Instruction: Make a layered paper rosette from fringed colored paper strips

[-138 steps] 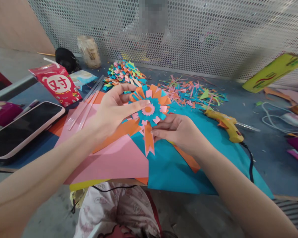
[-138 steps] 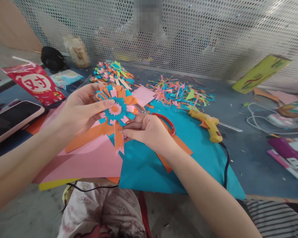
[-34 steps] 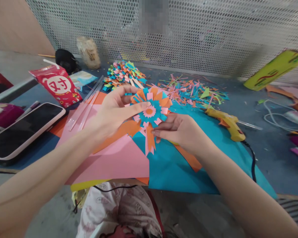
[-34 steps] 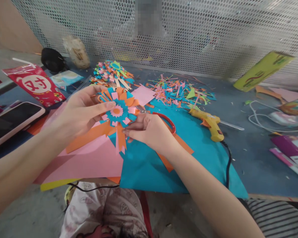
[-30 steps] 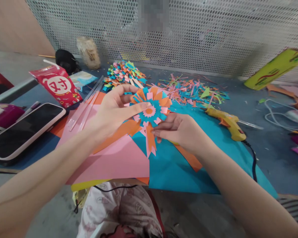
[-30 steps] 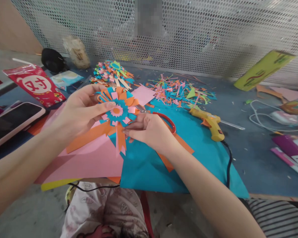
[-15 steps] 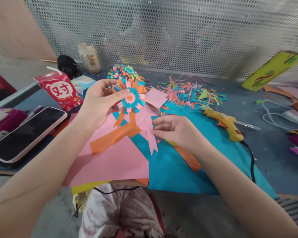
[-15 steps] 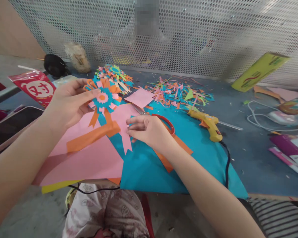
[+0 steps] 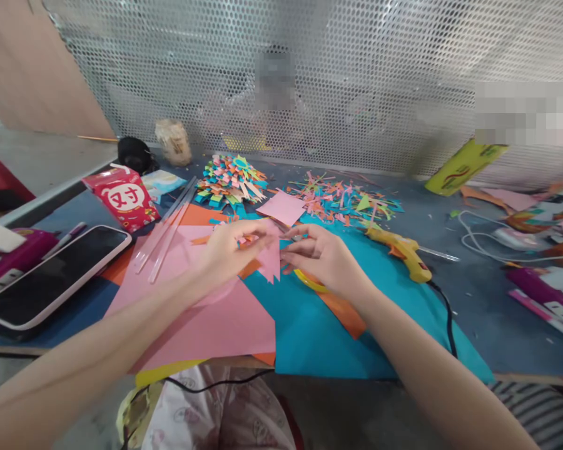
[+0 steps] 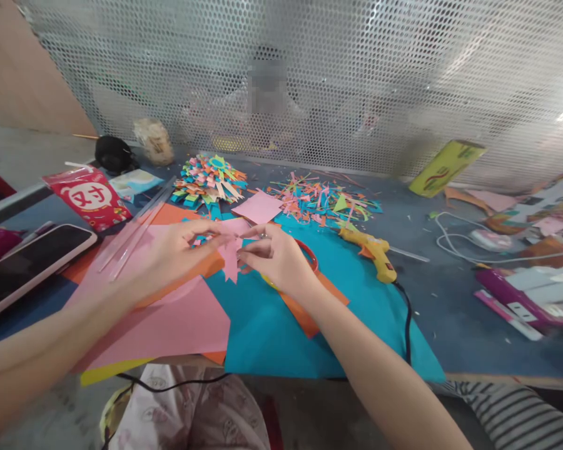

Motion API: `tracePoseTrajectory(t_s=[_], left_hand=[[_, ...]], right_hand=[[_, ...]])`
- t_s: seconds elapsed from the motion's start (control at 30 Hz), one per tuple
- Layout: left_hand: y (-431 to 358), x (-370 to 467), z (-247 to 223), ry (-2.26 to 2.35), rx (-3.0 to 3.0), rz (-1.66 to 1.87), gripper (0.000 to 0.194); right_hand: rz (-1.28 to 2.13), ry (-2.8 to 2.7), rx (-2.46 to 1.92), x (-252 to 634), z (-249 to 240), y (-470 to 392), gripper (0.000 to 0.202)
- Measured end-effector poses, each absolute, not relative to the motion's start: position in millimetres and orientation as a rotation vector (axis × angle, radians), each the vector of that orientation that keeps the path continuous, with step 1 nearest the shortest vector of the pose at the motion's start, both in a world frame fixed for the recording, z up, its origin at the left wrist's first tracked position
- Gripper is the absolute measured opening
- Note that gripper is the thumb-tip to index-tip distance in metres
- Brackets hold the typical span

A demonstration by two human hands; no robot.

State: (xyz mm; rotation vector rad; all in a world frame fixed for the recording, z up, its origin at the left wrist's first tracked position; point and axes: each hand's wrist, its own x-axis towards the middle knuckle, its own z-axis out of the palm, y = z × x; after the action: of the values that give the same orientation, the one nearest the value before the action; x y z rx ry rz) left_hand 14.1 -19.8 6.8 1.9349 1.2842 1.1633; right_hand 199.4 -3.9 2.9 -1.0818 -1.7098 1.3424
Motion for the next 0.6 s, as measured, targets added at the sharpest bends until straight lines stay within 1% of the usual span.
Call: tracePoseTrajectory(t_s=[0.07, 0.13, 0.17, 0.2, 0.23, 0.3, 0.33, 0.43, 0.5, 0.6], left_hand=[[-16, 11, 5, 1.259, 1.785, 1.222, 0.019], [-12, 7, 2, 1.228, 1.676, 1.255, 0.02], [-11, 6, 1, 1.222, 1.646, 1.261, 0.019], [-9, 5, 0, 1.226, 1.632, 1.266, 0.018], [-8, 5, -1, 1.237, 1.629, 1.27, 0.017], [-7, 5, -3, 1.265, 1.646, 1.272, 0.016], [-7, 5, -3, 1.275, 1.658, 1.27, 0.016], [-6, 3, -2, 1.279, 1.659, 1.255, 0.019], [-4, 1, -1, 1.278, 1.614, 1.264, 0.021], [0, -4, -2, 1.337, 1.543, 1.329, 0.024]], right_hand=[[0.974, -1.944, -1.227, 208, 4, -1, 0.025], [0.479, -2.183, -1.518, 216, 6, 2, 0.021], [0.281, -2.281, -1.678, 220, 7, 3, 0.021], [0.157, -2.362, -1.816, 222, 8, 3, 0.021], [0.106, -2.426, -1.915, 223, 10, 4, 0.021], [0.114, -2.499, -1.98, 221, 11, 3, 0.018], [0.122, -2.515, -1.972, 219, 11, 3, 0.015], [0.102, -2.502, -1.964, 215, 8, 5, 0.02], [0.099, -2.489, -1.951, 215, 4, 6, 0.019], [0.187, -2.351, -1.926, 216, 1, 7, 0.017]])
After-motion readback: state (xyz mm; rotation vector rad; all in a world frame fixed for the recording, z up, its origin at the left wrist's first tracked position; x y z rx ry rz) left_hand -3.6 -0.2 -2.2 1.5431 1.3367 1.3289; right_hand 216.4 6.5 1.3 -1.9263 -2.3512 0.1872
